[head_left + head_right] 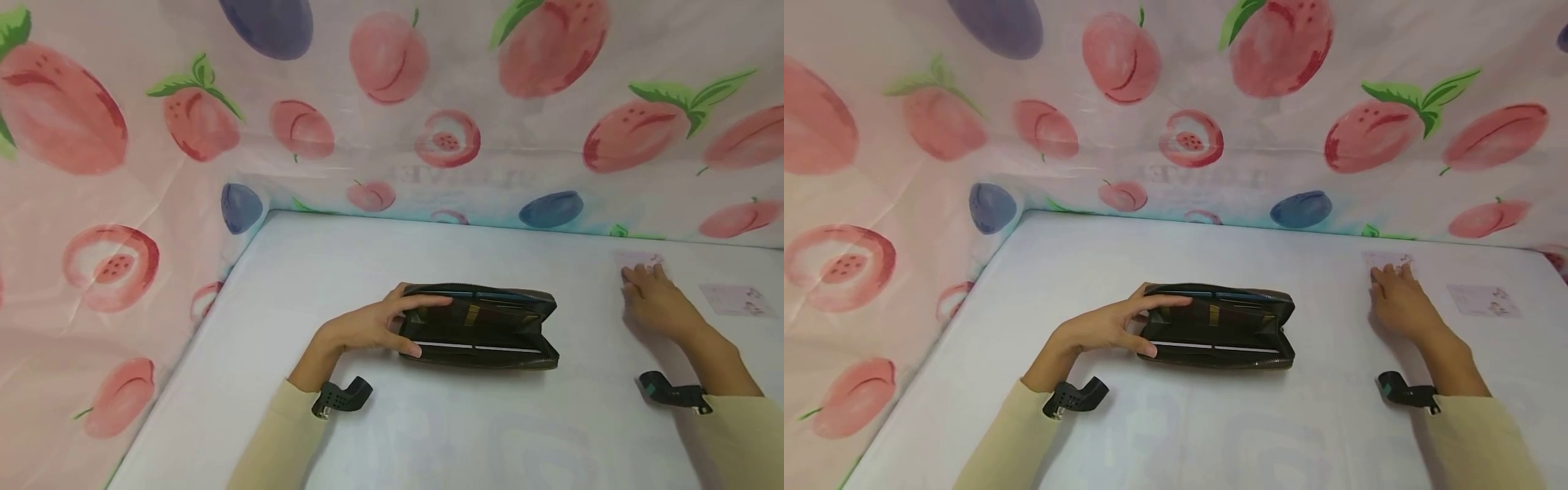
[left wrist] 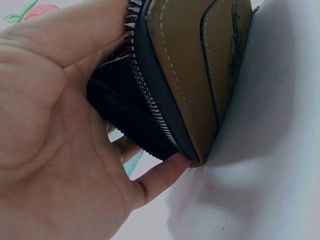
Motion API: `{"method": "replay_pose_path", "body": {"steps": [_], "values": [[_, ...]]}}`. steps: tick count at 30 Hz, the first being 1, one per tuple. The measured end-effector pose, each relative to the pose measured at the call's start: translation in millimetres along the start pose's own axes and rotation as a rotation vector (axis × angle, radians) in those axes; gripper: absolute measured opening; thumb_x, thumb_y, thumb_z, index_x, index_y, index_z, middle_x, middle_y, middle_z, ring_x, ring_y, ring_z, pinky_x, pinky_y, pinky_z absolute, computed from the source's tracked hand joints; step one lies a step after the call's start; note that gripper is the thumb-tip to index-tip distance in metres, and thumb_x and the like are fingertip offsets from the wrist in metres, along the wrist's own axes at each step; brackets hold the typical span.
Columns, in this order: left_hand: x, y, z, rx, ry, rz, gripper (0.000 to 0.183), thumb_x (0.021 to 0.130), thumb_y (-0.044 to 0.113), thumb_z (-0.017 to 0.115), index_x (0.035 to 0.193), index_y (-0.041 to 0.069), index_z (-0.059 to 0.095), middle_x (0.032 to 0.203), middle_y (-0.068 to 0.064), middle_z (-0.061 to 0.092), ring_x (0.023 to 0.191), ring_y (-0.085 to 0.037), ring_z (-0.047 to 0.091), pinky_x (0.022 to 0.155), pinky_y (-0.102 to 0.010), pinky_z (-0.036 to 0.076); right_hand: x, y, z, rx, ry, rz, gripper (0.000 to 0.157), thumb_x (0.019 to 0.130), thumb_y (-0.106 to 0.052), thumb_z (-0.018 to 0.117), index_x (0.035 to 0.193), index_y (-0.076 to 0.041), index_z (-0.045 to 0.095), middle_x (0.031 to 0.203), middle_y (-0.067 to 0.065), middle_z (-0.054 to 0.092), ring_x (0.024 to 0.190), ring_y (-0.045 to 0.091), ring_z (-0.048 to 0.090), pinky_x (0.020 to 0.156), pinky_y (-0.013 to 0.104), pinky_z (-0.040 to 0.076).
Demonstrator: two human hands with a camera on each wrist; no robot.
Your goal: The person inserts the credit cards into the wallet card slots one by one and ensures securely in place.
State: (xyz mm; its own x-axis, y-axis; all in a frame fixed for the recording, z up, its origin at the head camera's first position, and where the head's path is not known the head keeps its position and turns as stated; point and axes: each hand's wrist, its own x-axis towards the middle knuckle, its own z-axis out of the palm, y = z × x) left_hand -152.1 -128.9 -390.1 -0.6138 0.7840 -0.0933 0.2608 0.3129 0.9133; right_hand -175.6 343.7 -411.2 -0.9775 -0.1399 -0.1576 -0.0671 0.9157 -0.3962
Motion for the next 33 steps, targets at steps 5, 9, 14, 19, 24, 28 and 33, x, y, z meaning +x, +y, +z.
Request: {"method": "replay_pose_path", "body": {"steps": [5, 9, 14, 19, 24, 28, 33], "values": [[-1.2, -0.4, -0.7, 0.004, 0.003, -0.008, 0.074, 0.081, 0.031, 0.078, 0.142, 0.047, 0.039, 0.156, -0.007, 0.002, 0.139, -0.018, 0.009, 0.101, -0.047, 0.029, -4.8, -13.5, 0.5, -0.015, -0.067, -0.007, 0.047, 0.099, -0.005, 0.027, 0.138, 0.021, 0.023, 0.14, 0.045, 0.01, 0.131, 0.058, -0.005, 0.101, 0.068, 0.003], [-1.4, -0.6, -1.0, -0.004, 0.005, -0.02, 0.074, 0.081, 0.032, 0.078, 0.141, 0.048, 0.04, 0.157, -0.011, -0.005, 0.141, -0.019, 0.001, 0.103, -0.05, 0.027, -8.7, -21.6, 1.3, -0.032, -0.087, 0.005, 0.048, 0.097, -0.005, 0.029, 0.138, 0.02, 0.025, 0.14, 0.045, 0.011, 0.129, 0.061, 0.002, 0.099, 0.07, 0.008], [-0.1, -1.3, -0.7, 0.0, 0.004, -0.008, 0.073, 0.081, 0.031, 0.078, 0.141, 0.048, 0.04, 0.155, -0.008, 0.004, 0.137, -0.018, 0.012, 0.101, -0.047, 0.029, -15.3, -32.1, 2.5, -0.045, -0.073, 0.045, 0.047, 0.103, -0.014, 0.027, 0.138, 0.017, 0.028, 0.136, 0.048, 0.014, 0.121, 0.067, 0.016, 0.096, 0.071, 0.017], [0.2, -1.2, -0.3, 0.001, 0.005, 0.004, 0.073, 0.081, 0.03, 0.078, 0.141, 0.047, 0.041, 0.147, -0.003, 0.016, 0.126, -0.02, 0.024, 0.094, -0.043, 0.034, -22.4, -42.1, 4.0, -0.051, -0.036, 0.04, 0.043, 0.101, -0.011, 0.035, 0.135, 0.015, 0.037, 0.132, 0.047, 0.026, 0.118, 0.065, 0.026, 0.093, 0.07, 0.025], [-0.8, -0.8, -0.8, -0.016, 0.002, -0.001, 0.072, 0.082, 0.028, 0.078, 0.141, 0.045, 0.041, 0.14, -0.002, 0.021, 0.122, -0.022, 0.027, 0.091, -0.042, 0.036, -22.9, -36.0, 2.8, -0.001, 0.109, 0.017, 0.041, 0.097, -0.013, 0.05, 0.132, 0.009, 0.047, 0.127, 0.042, 0.041, 0.113, 0.063, 0.036, 0.086, 0.071, 0.029], [-0.4, -1.5, -0.2, -0.01, 0.004, -0.005, 0.072, 0.082, 0.028, 0.078, 0.141, 0.046, 0.042, 0.139, -0.001, 0.022, 0.126, -0.02, 0.027, 0.097, -0.043, 0.033, -16.1, -10.8, 2.3, 0.075, 0.163, 0.005, 0.048, 0.097, -0.021, 0.055, 0.136, 0.004, 0.045, 0.132, 0.04, 0.038, 0.113, 0.062, 0.036, 0.084, 0.072, 0.028], [0.0, -2.5, 0.4, -0.008, 0.006, -0.002, 0.071, 0.082, 0.029, 0.078, 0.141, 0.046, 0.042, 0.137, -0.001, 0.024, 0.126, -0.02, 0.027, 0.098, -0.043, 0.033, -5.8, 19.7, -0.1, 0.115, 0.112, -0.028, 0.056, 0.096, -0.032, 0.058, 0.14, 0.0, 0.043, 0.138, 0.038, 0.033, 0.115, 0.062, 0.035, 0.084, 0.073, 0.028]]}}
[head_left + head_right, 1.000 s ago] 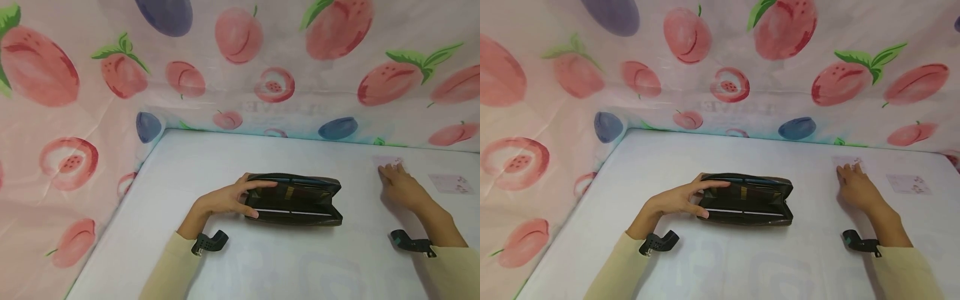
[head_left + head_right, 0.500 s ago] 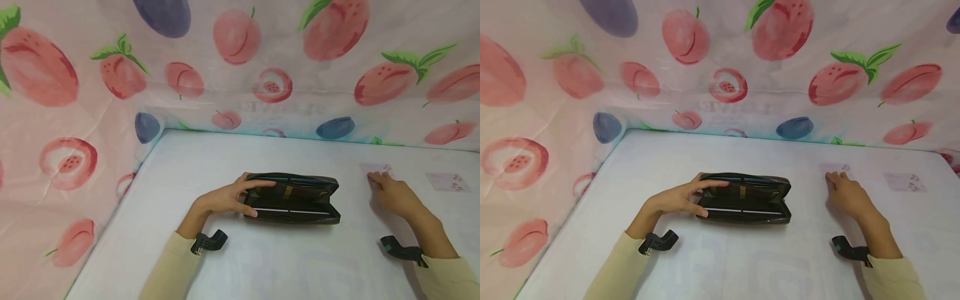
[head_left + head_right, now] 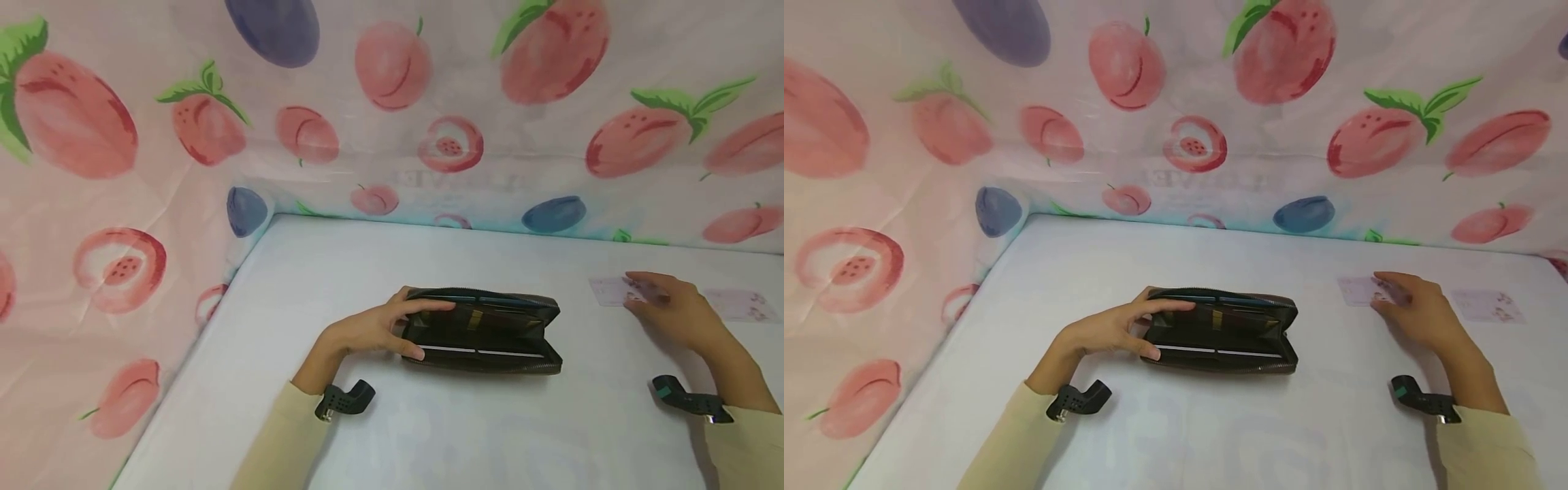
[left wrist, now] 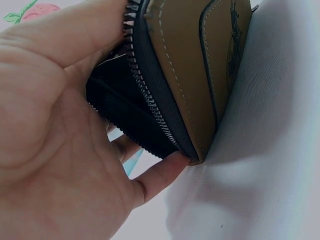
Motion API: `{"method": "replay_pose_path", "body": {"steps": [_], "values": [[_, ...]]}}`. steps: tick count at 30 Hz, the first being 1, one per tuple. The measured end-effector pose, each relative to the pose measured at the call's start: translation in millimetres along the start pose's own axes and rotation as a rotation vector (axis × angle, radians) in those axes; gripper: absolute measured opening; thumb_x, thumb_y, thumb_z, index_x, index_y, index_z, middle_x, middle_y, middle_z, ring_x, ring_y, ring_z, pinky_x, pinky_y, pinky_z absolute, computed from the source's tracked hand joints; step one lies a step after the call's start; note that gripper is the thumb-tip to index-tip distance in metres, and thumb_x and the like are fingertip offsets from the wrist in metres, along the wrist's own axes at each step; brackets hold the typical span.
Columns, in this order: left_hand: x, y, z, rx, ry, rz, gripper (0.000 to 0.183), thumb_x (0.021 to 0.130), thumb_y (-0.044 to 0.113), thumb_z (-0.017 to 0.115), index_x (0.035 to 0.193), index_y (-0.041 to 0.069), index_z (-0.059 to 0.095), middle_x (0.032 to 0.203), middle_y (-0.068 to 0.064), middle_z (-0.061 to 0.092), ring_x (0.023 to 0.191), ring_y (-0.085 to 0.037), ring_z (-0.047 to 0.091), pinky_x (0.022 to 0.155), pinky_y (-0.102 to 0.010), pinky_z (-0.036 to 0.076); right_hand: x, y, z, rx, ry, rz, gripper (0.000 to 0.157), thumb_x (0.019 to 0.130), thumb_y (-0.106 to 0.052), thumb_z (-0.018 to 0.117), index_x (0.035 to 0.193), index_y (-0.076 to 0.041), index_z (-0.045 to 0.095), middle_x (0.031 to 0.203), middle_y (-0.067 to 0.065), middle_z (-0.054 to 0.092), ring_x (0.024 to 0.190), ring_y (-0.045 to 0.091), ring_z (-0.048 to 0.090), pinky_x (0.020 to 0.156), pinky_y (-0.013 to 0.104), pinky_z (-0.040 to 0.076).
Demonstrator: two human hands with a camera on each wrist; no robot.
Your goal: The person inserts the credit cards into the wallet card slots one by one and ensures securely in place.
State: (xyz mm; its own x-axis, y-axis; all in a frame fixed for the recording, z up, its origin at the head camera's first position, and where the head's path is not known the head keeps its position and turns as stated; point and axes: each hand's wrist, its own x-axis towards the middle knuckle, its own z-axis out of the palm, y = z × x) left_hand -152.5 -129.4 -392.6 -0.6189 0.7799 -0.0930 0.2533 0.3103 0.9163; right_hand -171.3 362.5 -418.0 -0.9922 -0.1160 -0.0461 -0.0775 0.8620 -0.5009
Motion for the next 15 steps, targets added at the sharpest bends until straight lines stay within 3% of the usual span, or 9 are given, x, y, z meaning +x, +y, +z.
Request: {"method": "replay_pose_path", "body": {"steps": [8, 15], "values": [[-0.3, -0.9, 0.4, 0.016, -0.003, 0.007, 0.072, 0.082, 0.029, 0.077, 0.142, 0.046, 0.041, 0.142, 0.001, 0.021, 0.13, -0.017, 0.024, 0.102, -0.046, 0.029, 8.8, 11.9, -6.7, -0.003, -0.091, 0.013, 0.064, 0.094, -0.04, 0.06, 0.14, 0.0, 0.041, 0.137, 0.036, 0.026, 0.114, 0.059, 0.032, 0.083, 0.073, 0.03], [-0.9, 0.4, 0.0, 0.017, -0.002, -0.004, 0.072, 0.082, 0.029, 0.078, 0.142, 0.045, 0.041, 0.147, -0.002, 0.017, 0.134, -0.017, 0.021, 0.104, -0.048, 0.027, 14.9, 14.0, -5.9, -0.013, -0.132, 0.053, 0.074, 0.092, -0.048, 0.06, 0.138, 0.004, 0.037, 0.135, 0.037, 0.032, 0.119, 0.056, 0.029, 0.088, 0.072, 0.026]]}}
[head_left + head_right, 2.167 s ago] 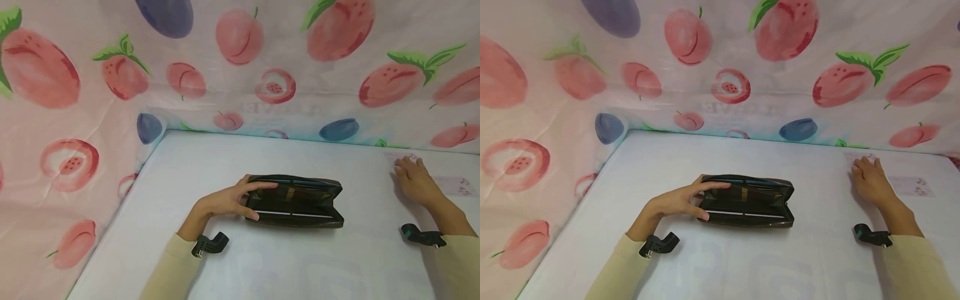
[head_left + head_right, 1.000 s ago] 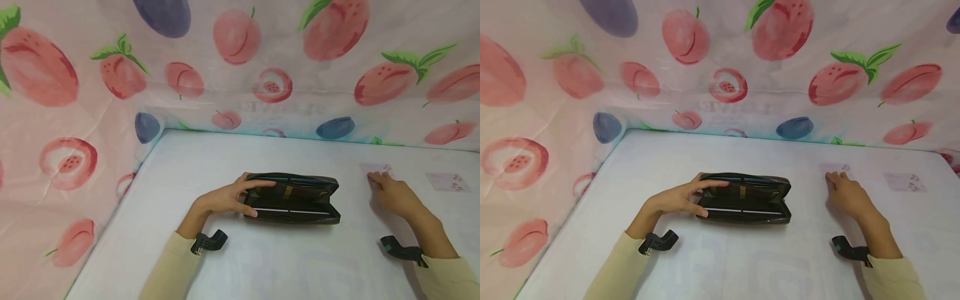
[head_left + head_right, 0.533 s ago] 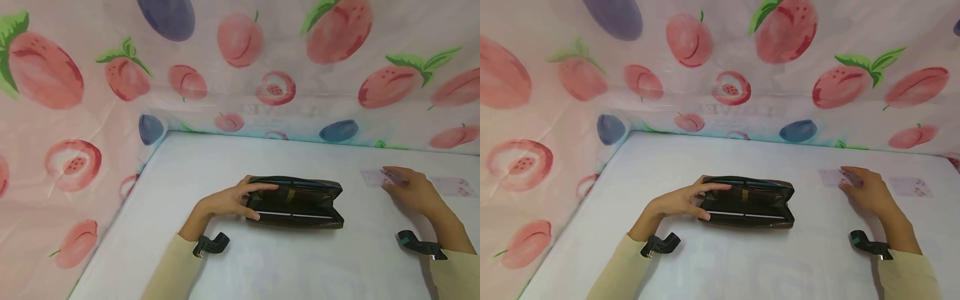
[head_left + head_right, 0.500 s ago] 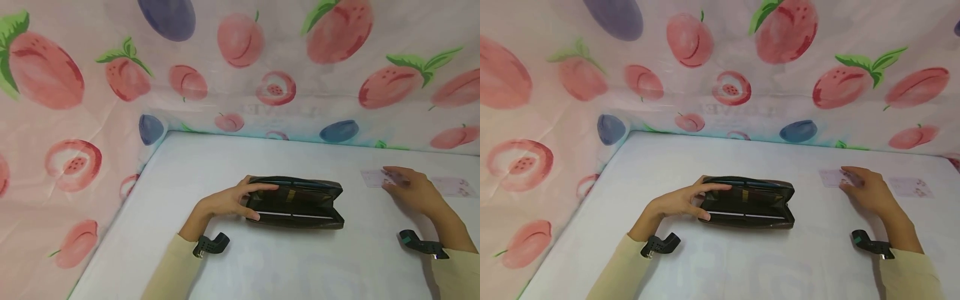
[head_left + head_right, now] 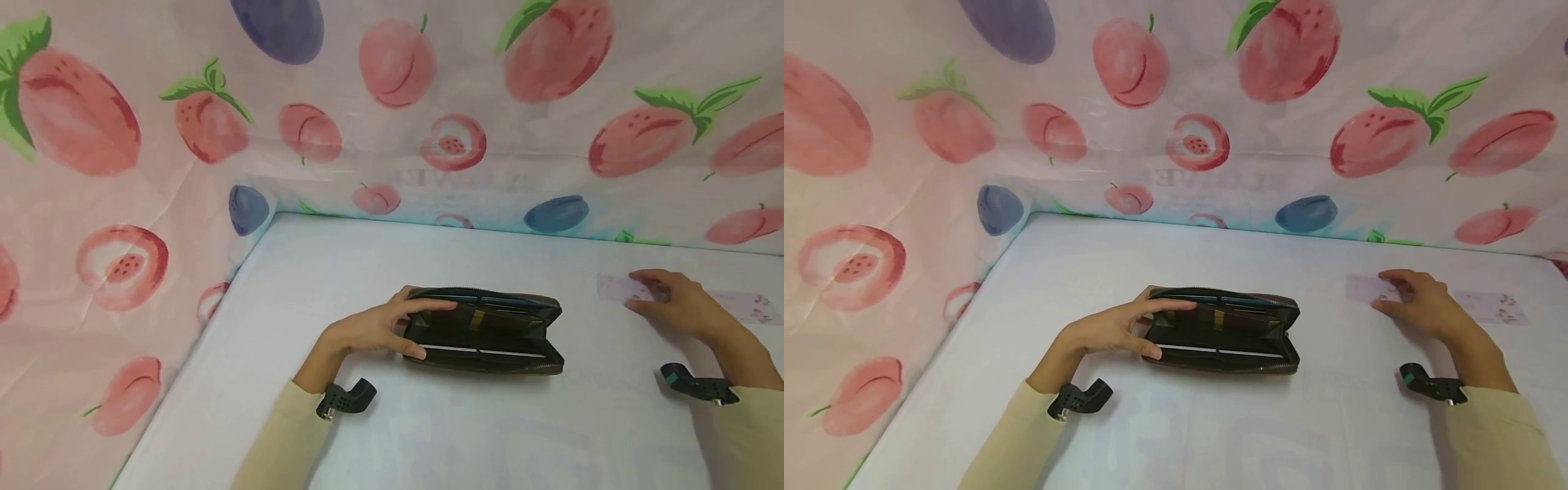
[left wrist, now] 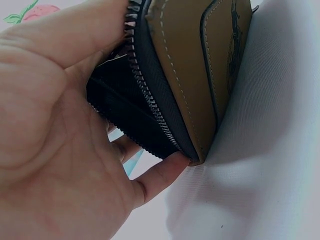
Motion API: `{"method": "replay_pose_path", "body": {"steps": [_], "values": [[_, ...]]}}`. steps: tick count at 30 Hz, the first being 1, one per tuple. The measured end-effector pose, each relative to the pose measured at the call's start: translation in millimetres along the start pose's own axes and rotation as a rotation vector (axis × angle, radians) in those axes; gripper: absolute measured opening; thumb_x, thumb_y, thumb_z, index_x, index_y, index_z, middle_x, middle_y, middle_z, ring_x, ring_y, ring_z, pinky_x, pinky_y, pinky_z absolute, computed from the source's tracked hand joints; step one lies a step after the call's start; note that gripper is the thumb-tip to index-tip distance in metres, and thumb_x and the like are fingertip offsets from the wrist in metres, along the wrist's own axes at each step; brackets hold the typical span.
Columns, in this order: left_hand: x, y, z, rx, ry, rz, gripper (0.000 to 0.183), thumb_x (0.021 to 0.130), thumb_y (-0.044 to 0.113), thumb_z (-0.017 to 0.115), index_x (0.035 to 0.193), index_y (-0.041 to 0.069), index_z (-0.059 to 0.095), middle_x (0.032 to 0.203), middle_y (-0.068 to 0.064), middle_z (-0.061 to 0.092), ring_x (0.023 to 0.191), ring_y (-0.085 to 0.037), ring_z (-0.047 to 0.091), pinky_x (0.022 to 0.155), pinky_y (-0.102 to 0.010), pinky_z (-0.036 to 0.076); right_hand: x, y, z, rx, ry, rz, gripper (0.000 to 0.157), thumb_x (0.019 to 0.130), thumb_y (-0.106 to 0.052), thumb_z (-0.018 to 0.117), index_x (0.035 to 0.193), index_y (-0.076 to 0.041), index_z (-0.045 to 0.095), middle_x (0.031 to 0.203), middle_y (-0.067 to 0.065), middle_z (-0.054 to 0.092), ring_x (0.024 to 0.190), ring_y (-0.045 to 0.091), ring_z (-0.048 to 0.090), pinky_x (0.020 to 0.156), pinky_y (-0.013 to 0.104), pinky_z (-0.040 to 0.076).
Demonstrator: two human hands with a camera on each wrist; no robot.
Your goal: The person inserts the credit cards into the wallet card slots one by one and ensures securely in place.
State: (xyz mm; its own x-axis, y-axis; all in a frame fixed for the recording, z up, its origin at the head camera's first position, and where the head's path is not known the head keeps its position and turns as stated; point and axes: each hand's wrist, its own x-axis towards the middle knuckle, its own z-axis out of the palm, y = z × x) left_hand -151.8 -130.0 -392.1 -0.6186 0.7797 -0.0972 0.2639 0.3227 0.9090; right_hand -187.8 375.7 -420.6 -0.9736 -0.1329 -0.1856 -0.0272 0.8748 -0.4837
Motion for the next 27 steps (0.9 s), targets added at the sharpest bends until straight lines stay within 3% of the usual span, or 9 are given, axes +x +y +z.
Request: {"method": "replay_pose_path", "body": {"steps": [5, 13, 22, 27], "values": [[0.5, 0.5, -0.2, 0.005, -0.003, 0.012, 0.073, 0.082, 0.028, 0.078, 0.143, 0.043, 0.041, 0.143, -0.001, 0.02, 0.132, -0.017, 0.022, 0.103, -0.047, 0.028, -0.9, 1.2, 2.4, 0.011, 0.015, 0.038, 0.084, 0.089, -0.055, 0.059, 0.136, 0.01, 0.035, 0.13, 0.039, 0.035, 0.117, 0.055, 0.032, 0.089, 0.069, 0.029], [0.6, 0.3, -0.3, 0.006, 0.002, 0.01, 0.073, 0.081, 0.029, 0.078, 0.142, 0.045, 0.041, 0.143, 0.0, 0.021, 0.131, -0.016, 0.023, 0.103, -0.047, 0.027, -4.9, -1.4, 6.1, 0.016, 0.11, 0.043, 0.079, 0.089, -0.046, 0.065, 0.13, 0.015, 0.036, 0.12, 0.039, 0.037, 0.108, 0.055, 0.036, 0.085, 0.068, 0.034], [0.0, 0.8, -0.3, -0.007, 0.001, 0.016, 0.073, 0.081, 0.028, 0.078, 0.142, 0.044, 0.041, 0.144, 0.001, 0.019, 0.132, -0.017, 0.022, 0.103, -0.048, 0.027, -16.6, -7.0, 14.2, 0.056, 0.217, 0.075, 0.075, 0.088, -0.05, 0.065, 0.139, -0.003, 0.036, 0.125, 0.037, 0.036, 0.108, 0.053, 0.035, 0.081, 0.068, 0.033], [0.2, 1.1, -0.3, -0.006, 0.001, 0.019, 0.072, 0.081, 0.028, 0.078, 0.142, 0.043, 0.042, 0.141, 0.001, 0.022, 0.131, -0.017, 0.024, 0.102, -0.046, 0.029, -22.6, -8.5, 18.1, 0.034, 0.285, 0.127, 0.073, 0.089, -0.048, 0.064, 0.144, -0.009, 0.038, 0.111, 0.029, 0.042, 0.094, 0.043, 0.039, 0.069, 0.053, 0.036]]}}
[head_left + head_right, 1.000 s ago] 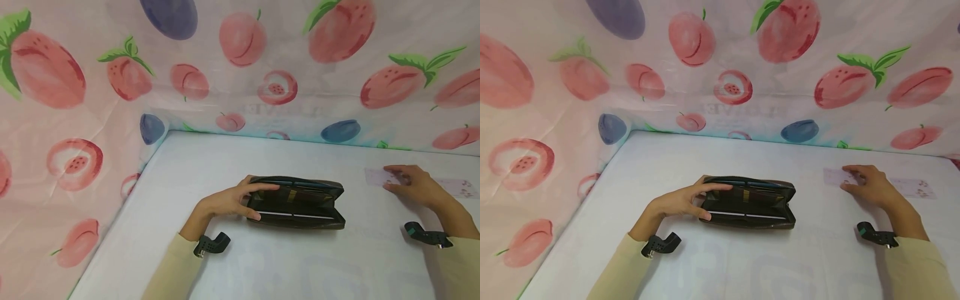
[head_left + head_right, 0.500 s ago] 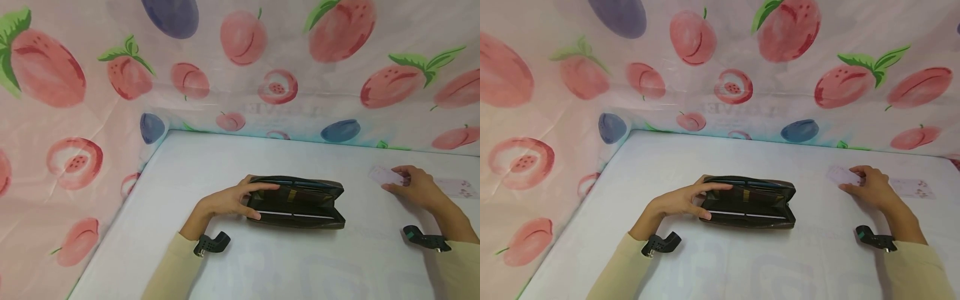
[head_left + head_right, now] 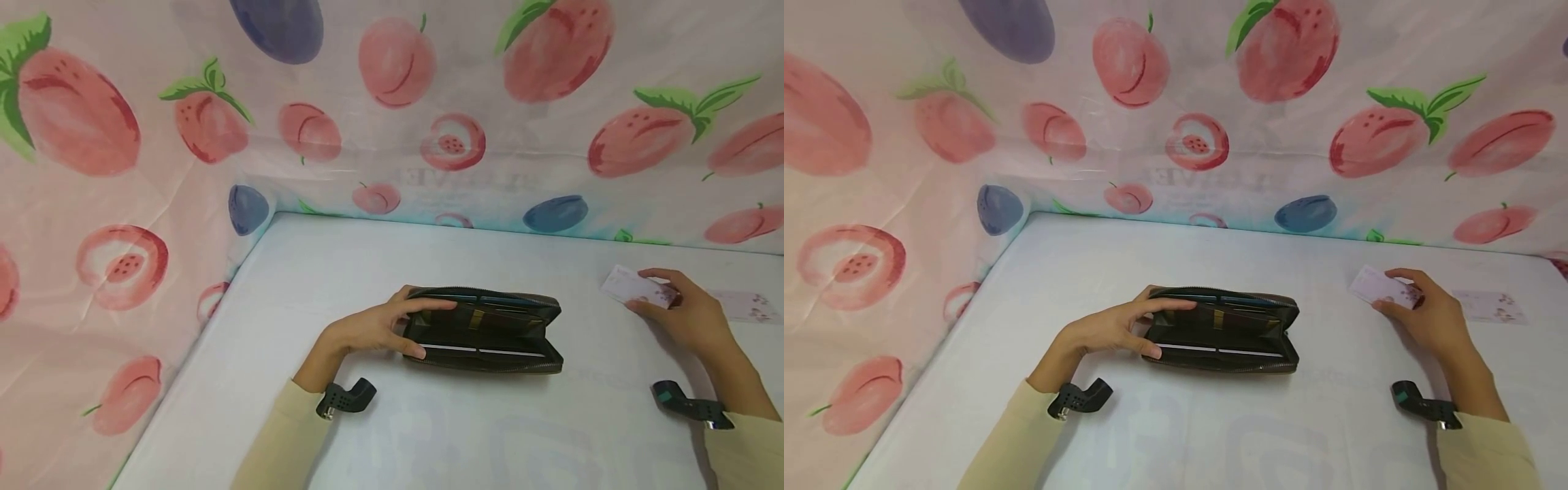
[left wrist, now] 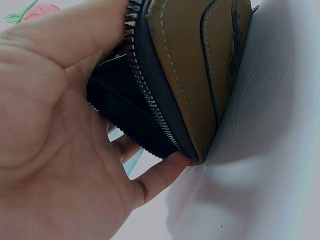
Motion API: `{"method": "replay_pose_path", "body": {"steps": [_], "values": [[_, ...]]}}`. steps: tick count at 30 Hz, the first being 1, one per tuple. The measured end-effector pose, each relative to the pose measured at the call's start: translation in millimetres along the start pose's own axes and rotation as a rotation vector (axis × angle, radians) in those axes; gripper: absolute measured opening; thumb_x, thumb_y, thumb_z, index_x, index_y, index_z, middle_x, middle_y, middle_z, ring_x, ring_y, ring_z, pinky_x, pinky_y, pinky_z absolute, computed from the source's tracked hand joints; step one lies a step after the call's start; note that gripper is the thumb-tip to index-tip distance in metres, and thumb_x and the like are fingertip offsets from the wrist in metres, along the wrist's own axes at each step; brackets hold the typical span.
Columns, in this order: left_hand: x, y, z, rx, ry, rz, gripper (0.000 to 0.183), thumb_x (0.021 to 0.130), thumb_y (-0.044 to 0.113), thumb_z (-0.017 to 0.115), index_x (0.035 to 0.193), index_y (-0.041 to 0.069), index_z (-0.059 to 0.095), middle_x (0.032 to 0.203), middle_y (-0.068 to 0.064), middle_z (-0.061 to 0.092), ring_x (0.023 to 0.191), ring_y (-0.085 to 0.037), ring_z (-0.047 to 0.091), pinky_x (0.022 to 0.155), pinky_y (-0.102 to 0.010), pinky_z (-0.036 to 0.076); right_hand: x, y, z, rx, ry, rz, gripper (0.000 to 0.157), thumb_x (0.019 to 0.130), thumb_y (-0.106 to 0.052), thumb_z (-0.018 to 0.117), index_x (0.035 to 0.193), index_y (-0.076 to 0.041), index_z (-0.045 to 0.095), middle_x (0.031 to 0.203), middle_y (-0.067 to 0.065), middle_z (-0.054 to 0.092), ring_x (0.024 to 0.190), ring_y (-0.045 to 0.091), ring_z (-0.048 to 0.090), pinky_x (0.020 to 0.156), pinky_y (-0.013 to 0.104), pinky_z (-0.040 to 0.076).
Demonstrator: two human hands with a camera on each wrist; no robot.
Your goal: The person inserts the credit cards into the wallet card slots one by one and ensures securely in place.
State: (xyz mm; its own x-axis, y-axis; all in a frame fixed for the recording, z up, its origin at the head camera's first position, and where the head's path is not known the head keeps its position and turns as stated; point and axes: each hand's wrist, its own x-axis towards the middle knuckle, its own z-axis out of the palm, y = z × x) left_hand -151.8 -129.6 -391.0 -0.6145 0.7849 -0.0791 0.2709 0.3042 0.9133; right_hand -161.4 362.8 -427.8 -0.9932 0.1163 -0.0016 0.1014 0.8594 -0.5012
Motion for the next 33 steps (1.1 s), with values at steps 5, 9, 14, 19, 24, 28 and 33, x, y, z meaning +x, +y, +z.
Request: {"method": "replay_pose_path", "body": {"steps": [5, 9, 14, 19, 24, 28, 33], "values": [[-0.4, -0.3, -0.2, 0.004, -0.001, 0.003, 0.072, 0.082, 0.029, 0.077, 0.143, 0.043, 0.041, 0.143, 0.0, 0.021, 0.131, -0.018, 0.023, 0.102, -0.047, 0.029, -4.5, 5.2, 3.3, 0.015, 0.067, 0.035, 0.069, 0.09, -0.048, 0.062, 0.144, -0.012, 0.041, 0.099, 0.019, 0.048, 0.082, 0.029, 0.041, 0.063, 0.036, 0.031], [-0.6, -1.5, 0.2, 0.017, -0.007, 0.0, 0.072, 0.082, 0.029, 0.077, 0.142, 0.044, 0.041, 0.144, 0.0, 0.02, 0.131, -0.018, 0.024, 0.101, -0.046, 0.03, -8.6, 11.7, 4.3, 0.076, 0.075, 0.058, 0.068, 0.091, -0.05, 0.059, 0.147, -0.018, 0.04, 0.111, 0.021, 0.052, 0.079, 0.026, 0.05, 0.06, 0.024, 0.036], [0.8, -1.8, 1.4, 0.038, -0.008, 0.019, 0.072, 0.083, 0.029, 0.077, 0.143, 0.043, 0.04, 0.14, 0.001, 0.024, 0.128, -0.016, 0.026, 0.101, -0.043, 0.031, -13.9, 9.5, -1.6, 0.143, 0.05, 0.041, 0.06, 0.095, -0.044, 0.055, 0.149, -0.025, 0.036, 0.133, 0.025, 0.043, 0.085, 0.02, 0.059, 0.059, 0.015, 0.041], [2.3, -1.2, 0.6, 0.053, 0.001, 0.018, 0.073, 0.082, 0.03, 0.077, 0.143, 0.043, 0.04, 0.141, 0.001, 0.024, 0.129, -0.015, 0.025, 0.101, -0.045, 0.03, -19.5, -8.6, -13.0, 0.236, 0.053, -0.033, 0.053, 0.097, -0.03, 0.056, 0.148, -0.025, 0.039, 0.109, 0.007, 0.053, 0.071, -0.005, 0.06, 0.06, 0.01, 0.046], [0.5, 0.6, -2.1, 0.052, 0.005, -0.001, 0.073, 0.082, 0.03, 0.077, 0.143, 0.045, 0.039, 0.14, 0.0, 0.023, 0.128, -0.017, 0.026, 0.1, -0.044, 0.031, -26.1, -36.6, -26.1, 0.269, 0.073, -0.075, 0.052, 0.095, -0.026, 0.06, 0.145, -0.021, 0.045, 0.083, -0.008, 0.066, 0.07, -0.001, 0.061, 0.062, 0.007, 0.042], [0.7, 0.7, -2.1, 0.047, 0.0, -0.006, 0.073, 0.082, 0.031, 0.077, 0.143, 0.045, 0.039, 0.143, -0.001, 0.021, 0.129, -0.017, 0.025, 0.101, -0.044, 0.031, -35.3, -57.2, -32.8, 0.336, 0.114, -0.105, 0.047, 0.092, -0.021, 0.066, 0.137, -0.017, 0.054, 0.077, -0.006, 0.068, 0.069, -0.001, 0.061, 0.064, 0.006, 0.039], [0.2, 0.8, -1.6, 0.031, -0.002, -0.013, 0.073, 0.081, 0.032, 0.078, 0.142, 0.046, 0.04, 0.145, 0.0, 0.02, 0.132, -0.016, 0.023, 0.102, -0.045, 0.03, -46.2, -85.7, -33.2, 0.386, 0.133, -0.208, 0.041, 0.089, -0.012, 0.07, 0.129, -0.011, 0.061, 0.08, 0.0, 0.071, 0.07, 0.001, 0.063, 0.068, 0.007, 0.043]]}}
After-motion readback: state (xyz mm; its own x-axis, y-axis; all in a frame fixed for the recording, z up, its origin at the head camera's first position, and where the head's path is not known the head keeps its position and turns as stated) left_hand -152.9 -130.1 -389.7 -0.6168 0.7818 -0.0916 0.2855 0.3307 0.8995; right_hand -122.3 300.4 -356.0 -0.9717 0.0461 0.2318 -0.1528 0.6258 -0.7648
